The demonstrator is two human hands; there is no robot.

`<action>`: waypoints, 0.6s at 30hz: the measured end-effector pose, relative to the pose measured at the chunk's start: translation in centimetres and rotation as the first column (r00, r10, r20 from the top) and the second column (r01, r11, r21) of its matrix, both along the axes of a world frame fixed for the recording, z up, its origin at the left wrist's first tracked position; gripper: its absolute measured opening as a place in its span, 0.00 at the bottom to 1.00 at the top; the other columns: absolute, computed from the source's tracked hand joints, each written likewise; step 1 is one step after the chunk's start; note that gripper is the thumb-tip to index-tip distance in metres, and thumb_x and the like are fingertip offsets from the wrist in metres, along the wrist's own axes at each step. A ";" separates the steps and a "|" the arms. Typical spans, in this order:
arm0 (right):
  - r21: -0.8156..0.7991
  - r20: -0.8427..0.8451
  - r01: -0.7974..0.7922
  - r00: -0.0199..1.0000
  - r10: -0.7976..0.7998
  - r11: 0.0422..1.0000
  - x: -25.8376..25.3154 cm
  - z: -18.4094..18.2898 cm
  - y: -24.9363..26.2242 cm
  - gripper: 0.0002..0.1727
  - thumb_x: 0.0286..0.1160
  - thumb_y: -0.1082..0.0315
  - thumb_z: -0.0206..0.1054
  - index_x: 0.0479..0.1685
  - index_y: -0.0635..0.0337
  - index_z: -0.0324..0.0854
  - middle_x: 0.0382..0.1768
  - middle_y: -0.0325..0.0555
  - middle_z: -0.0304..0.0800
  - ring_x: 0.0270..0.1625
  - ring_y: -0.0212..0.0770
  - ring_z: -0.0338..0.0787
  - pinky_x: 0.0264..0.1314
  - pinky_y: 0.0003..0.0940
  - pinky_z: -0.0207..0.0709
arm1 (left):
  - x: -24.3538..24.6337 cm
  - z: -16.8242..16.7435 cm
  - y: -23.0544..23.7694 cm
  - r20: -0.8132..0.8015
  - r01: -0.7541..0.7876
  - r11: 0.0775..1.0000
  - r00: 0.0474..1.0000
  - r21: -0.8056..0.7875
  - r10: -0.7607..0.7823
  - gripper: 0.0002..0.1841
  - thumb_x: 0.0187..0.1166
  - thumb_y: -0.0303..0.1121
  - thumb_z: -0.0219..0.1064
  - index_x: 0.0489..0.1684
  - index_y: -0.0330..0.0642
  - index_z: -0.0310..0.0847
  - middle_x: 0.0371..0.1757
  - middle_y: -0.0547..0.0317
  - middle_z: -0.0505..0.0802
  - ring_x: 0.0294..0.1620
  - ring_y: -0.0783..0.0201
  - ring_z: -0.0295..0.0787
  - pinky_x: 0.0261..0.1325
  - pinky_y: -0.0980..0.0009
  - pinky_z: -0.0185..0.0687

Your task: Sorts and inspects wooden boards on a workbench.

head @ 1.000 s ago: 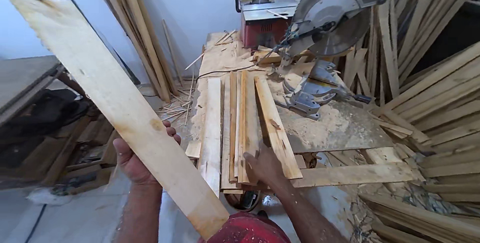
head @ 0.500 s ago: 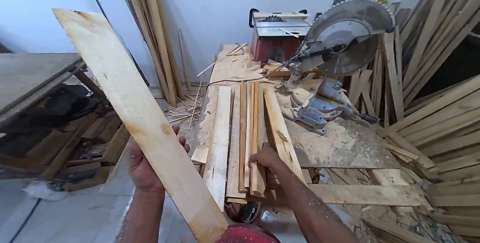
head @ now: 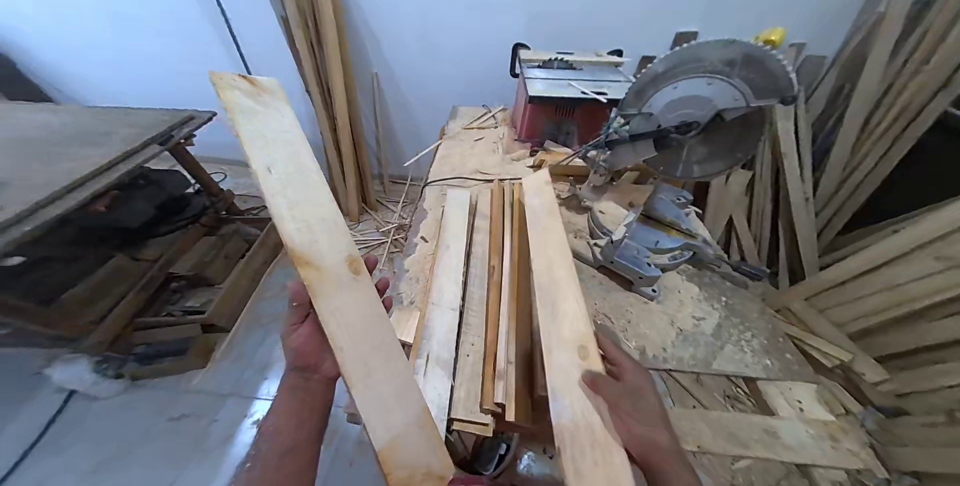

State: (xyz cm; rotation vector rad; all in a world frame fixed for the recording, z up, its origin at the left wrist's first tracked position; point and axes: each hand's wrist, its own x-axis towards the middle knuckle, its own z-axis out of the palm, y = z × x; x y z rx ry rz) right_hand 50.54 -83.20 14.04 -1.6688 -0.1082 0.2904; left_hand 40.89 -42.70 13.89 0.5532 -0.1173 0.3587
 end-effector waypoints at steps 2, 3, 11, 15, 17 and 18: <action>0.165 0.058 -0.037 0.998 0.028 0.986 -1.3 1.1 -0.8 0.45 0.59 0.72 0.72 0.86 0.67 0.65 0.63 0.53 0.92 0.55 0.45 0.96 0.54 0.42 0.93 | 1.3 0.0 0.1 -0.029 -0.020 0.999 0.999 0.031 0.021 0.37 0.74 0.69 0.62 0.77 0.55 0.76 0.76 0.46 0.84 0.65 0.44 0.89 0.63 0.43 0.87; 0.262 0.087 -0.094 0.993 0.074 0.960 -1.4 1.7 -0.6 0.48 0.62 0.70 0.76 0.89 0.69 0.60 0.66 0.54 0.90 0.57 0.45 0.95 0.56 0.42 0.93 | 2.2 0.1 0.0 -0.033 -0.015 0.999 0.999 0.046 0.017 0.37 0.75 0.70 0.59 0.76 0.55 0.77 0.74 0.47 0.86 0.63 0.46 0.90 0.61 0.46 0.88; 0.392 0.098 -0.320 0.947 0.307 0.862 -2.1 11.9 6.1 0.35 0.69 0.73 0.70 0.83 0.60 0.73 0.58 0.58 0.92 0.53 0.46 0.96 0.56 0.40 0.92 | 8.4 3.8 -4.5 0.045 0.136 0.990 0.990 -0.034 -0.135 0.34 0.78 0.69 0.57 0.67 0.53 0.83 0.61 0.49 0.93 0.58 0.52 0.93 0.59 0.51 0.90; 0.423 0.074 -0.370 0.924 0.375 0.827 -3.2 13.5 8.7 0.34 0.70 0.73 0.70 0.82 0.54 0.76 0.53 0.57 0.93 0.49 0.45 0.95 0.54 0.39 0.92 | 9.5 4.7 -6.9 0.057 -0.056 0.998 0.997 0.014 0.055 0.29 0.89 0.61 0.45 0.61 0.52 0.84 0.52 0.56 0.96 0.55 0.62 0.95 0.56 0.59 0.93; 0.437 0.055 -0.388 0.912 0.406 0.811 -3.8 14.2 9.3 0.33 0.72 0.74 0.69 0.82 0.52 0.75 0.52 0.58 0.93 0.48 0.46 0.96 0.54 0.41 0.92 | 9.7 4.8 -7.3 -0.023 -0.023 0.999 0.999 0.040 0.024 0.40 0.87 0.68 0.34 0.77 0.45 0.74 0.68 0.45 0.90 0.67 0.51 0.89 0.66 0.51 0.87; 0.436 0.043 -0.396 0.906 0.421 0.808 -4.0 14.7 9.4 0.32 0.74 0.74 0.67 0.82 0.51 0.76 0.53 0.58 0.93 0.48 0.47 0.96 0.54 0.42 0.92 | 9.9 4.9 -7.2 -0.030 0.031 0.999 0.999 0.031 -0.030 0.46 0.84 0.73 0.33 0.82 0.43 0.68 0.74 0.42 0.85 0.73 0.48 0.84 0.70 0.48 0.83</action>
